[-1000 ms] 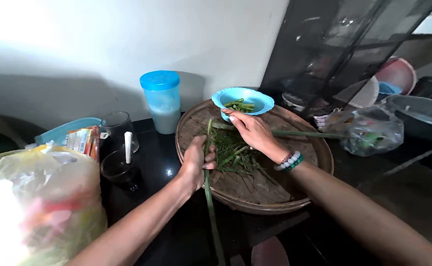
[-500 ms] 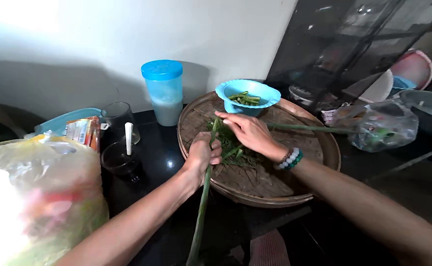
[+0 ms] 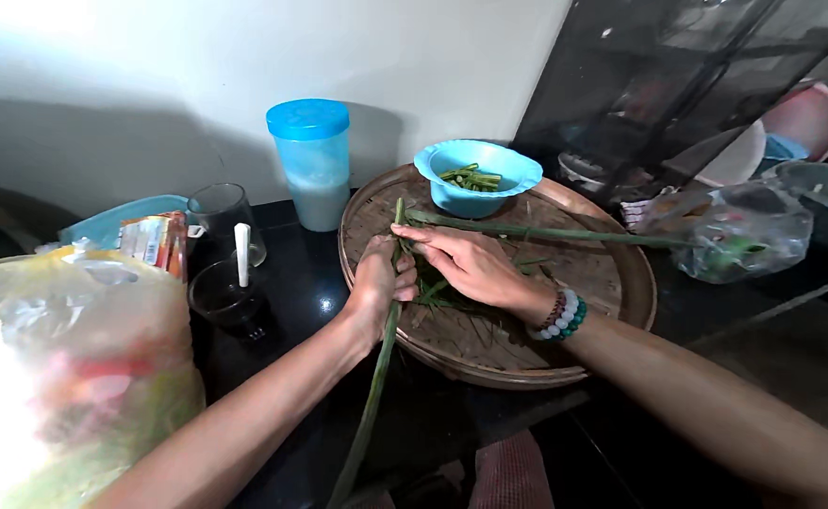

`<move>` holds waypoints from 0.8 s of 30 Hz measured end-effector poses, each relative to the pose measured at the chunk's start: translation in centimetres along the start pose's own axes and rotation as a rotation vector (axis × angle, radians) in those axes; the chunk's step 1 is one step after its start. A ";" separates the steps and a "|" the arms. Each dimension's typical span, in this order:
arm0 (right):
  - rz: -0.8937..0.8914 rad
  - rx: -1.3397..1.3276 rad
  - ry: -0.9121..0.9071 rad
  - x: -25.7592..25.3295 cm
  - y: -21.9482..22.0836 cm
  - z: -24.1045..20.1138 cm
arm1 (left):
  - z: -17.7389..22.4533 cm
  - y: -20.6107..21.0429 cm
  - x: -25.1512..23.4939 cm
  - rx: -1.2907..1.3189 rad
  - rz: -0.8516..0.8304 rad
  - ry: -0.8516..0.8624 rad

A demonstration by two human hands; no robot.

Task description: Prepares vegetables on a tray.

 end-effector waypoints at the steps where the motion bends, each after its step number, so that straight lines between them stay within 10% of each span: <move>1: 0.012 0.021 0.009 -0.1 0.0 0.2 | -0.1 0.0 0.0 -0.007 -0.005 -0.008; 9: 0.028 0.010 0.344 -0.6 -1.8 6.3 | -0.7 0.9 0.5 -0.095 -0.078 -0.088; 16: -0.004 -0.096 0.035 0.0 -1.0 1.0 | -0.1 0.1 -0.3 0.073 0.014 -0.092; 24: 0.019 -0.017 0.079 0.5 -0.8 0.8 | -0.7 0.3 -0.2 0.061 -0.044 -0.137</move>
Point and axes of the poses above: each hand's wrist, its own x-axis away from the middle knuckle, its own y-axis out of the palm, z = x × y, the point moved 6 cm from there along -x, towards the middle knuckle
